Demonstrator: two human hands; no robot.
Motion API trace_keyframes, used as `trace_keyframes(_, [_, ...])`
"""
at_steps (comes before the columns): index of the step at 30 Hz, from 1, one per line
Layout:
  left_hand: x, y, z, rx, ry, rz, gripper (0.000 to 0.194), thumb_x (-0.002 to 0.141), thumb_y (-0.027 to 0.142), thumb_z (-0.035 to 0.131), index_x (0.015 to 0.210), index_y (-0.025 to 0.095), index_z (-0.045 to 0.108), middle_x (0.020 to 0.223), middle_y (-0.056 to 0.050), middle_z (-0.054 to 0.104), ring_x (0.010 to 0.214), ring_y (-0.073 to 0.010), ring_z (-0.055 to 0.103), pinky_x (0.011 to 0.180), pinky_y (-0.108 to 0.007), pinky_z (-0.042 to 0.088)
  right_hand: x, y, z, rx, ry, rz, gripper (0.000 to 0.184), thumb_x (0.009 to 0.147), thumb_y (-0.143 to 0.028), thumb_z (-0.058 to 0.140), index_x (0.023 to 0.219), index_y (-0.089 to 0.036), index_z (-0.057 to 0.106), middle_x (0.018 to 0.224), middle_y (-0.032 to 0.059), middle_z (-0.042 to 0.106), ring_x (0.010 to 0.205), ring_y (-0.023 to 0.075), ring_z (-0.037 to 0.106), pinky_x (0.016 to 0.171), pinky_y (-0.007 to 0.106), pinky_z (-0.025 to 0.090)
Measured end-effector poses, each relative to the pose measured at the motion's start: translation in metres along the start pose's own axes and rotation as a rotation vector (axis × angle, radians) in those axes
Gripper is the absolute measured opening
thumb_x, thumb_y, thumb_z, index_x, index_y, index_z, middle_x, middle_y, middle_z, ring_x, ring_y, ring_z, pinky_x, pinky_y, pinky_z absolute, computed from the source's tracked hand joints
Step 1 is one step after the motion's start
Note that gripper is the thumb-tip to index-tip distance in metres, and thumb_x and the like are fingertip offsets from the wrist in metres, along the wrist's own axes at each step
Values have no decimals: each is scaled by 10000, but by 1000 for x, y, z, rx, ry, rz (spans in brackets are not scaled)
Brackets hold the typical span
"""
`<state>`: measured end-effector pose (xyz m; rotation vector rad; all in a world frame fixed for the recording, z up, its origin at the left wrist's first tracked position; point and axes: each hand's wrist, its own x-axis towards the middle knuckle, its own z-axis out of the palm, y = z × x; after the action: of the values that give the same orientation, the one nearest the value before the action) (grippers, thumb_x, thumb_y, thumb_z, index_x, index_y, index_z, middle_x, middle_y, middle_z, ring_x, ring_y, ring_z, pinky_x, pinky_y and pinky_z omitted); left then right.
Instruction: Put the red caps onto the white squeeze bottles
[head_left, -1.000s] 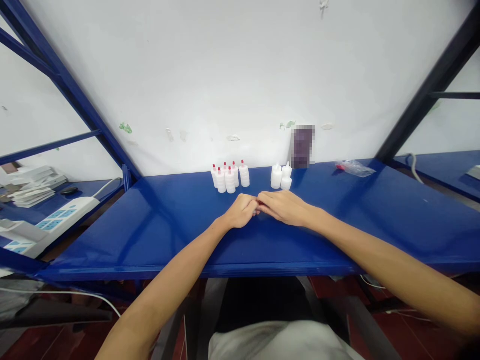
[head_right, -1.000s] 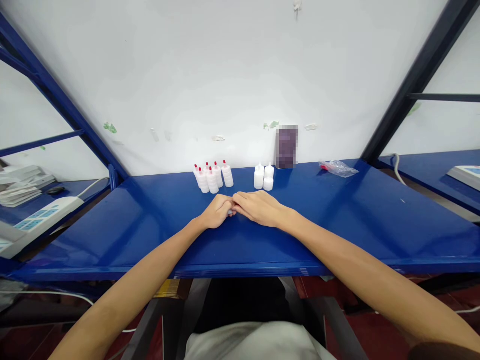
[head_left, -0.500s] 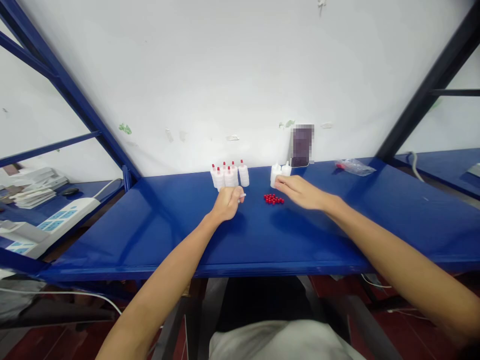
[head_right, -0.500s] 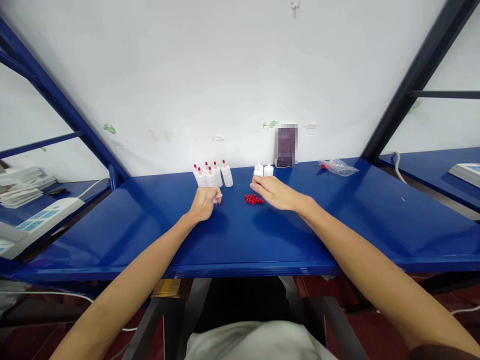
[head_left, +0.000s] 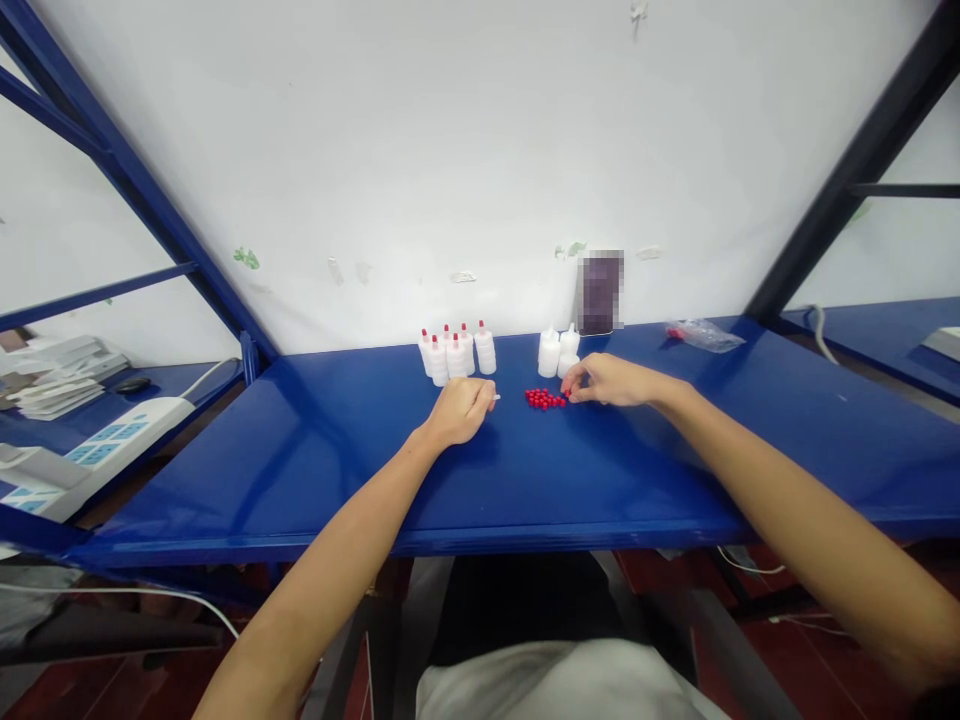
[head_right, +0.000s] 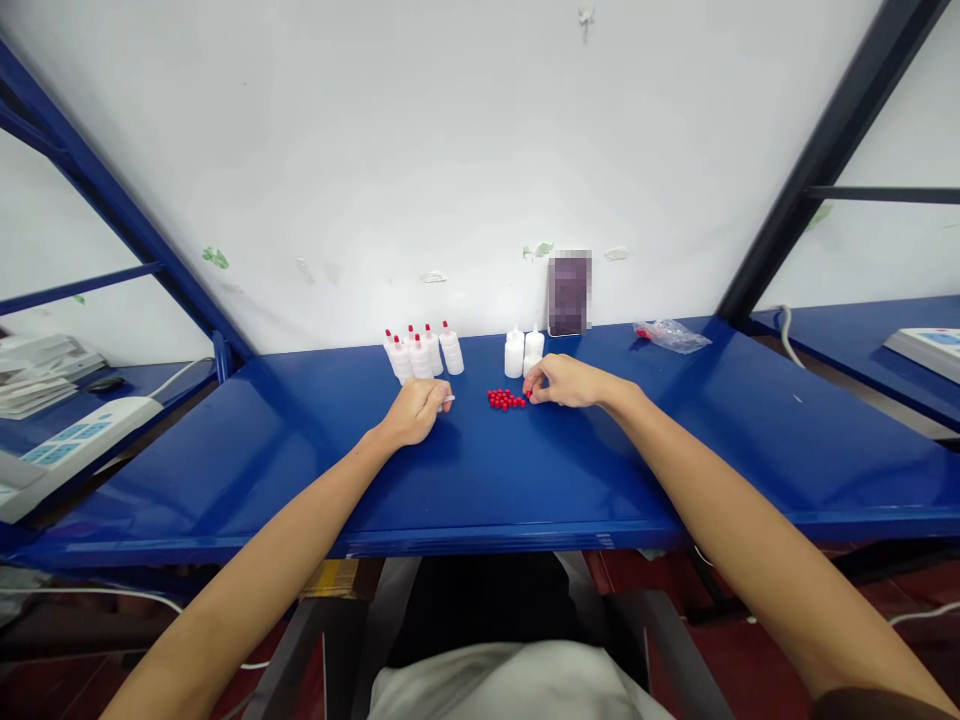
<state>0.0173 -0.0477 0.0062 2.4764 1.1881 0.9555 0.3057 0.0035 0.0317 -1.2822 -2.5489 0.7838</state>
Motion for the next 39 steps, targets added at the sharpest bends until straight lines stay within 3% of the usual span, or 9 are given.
trace_keyframes(7, [1,2,0,6,-16,-12,498,990,335,271,638,153,573,637,-23,615,600,-130,539,646,-257,391,-3,-4,0,28,-31,24,261,745,-311,614,928,-170,735,764,34,711,556,149,581,565,281,463])
trace_keyframes(13, [1,4,0,28,-41,-2,511,995,343,260,631,155,567,660,-25,624,609,-130,539,660,-262,391,-2,-17,5,-48,31,-47,221,789,-343,617,883,-201,759,825,37,735,735,190,637,678,294,468])
trace_keyframes(21, [0,7,0,31,-70,-1,502,1000,343,261,630,161,547,647,-14,605,603,-129,531,650,-260,378,-4,-23,5,-75,47,-72,261,781,-361,637,941,-184,744,794,21,715,634,156,598,624,276,430])
trace_keyframes(25, [-1,12,2,-1,-55,13,396,998,315,277,816,165,595,691,-3,599,631,-133,541,658,-257,383,-14,-36,-4,-6,211,-105,289,824,-378,594,986,-186,737,802,30,709,618,147,566,609,270,418])
trace_keyframes(29, [-2,24,7,-59,-58,17,314,1007,321,280,1049,180,557,672,22,558,619,-139,528,649,-264,377,-16,-63,14,213,31,-226,344,862,-482,572,940,-172,698,677,13,644,608,142,537,591,255,404])
trace_keyframes(31, [-3,28,10,-96,-65,31,317,1013,342,271,1079,179,535,665,25,543,604,-140,514,636,-267,372,-13,-75,29,265,22,-268,340,876,-492,551,874,-168,655,632,-10,586,559,122,477,556,245,371])
trace_keyframes(35, [-3,27,12,-127,-21,15,326,1011,364,293,1167,169,502,688,23,559,603,-138,514,645,-275,387,-7,-77,44,258,233,-282,261,901,-402,489,795,-180,577,590,-33,519,540,117,435,540,243,330])
trace_keyframes(37, [-2,22,12,-119,10,-7,314,1005,332,293,1136,165,524,703,15,571,634,-143,533,675,-282,403,-5,-66,37,180,454,-231,221,883,-343,483,751,-183,559,601,-22,532,558,125,451,561,253,332])
trace_keyframes(39, [0,17,11,-88,11,-6,294,984,263,295,961,165,572,723,-3,575,684,-151,545,712,-291,412,-4,-50,25,68,695,-136,200,859,-296,474,705,-185,537,608,-11,538,566,132,459,579,264,330])
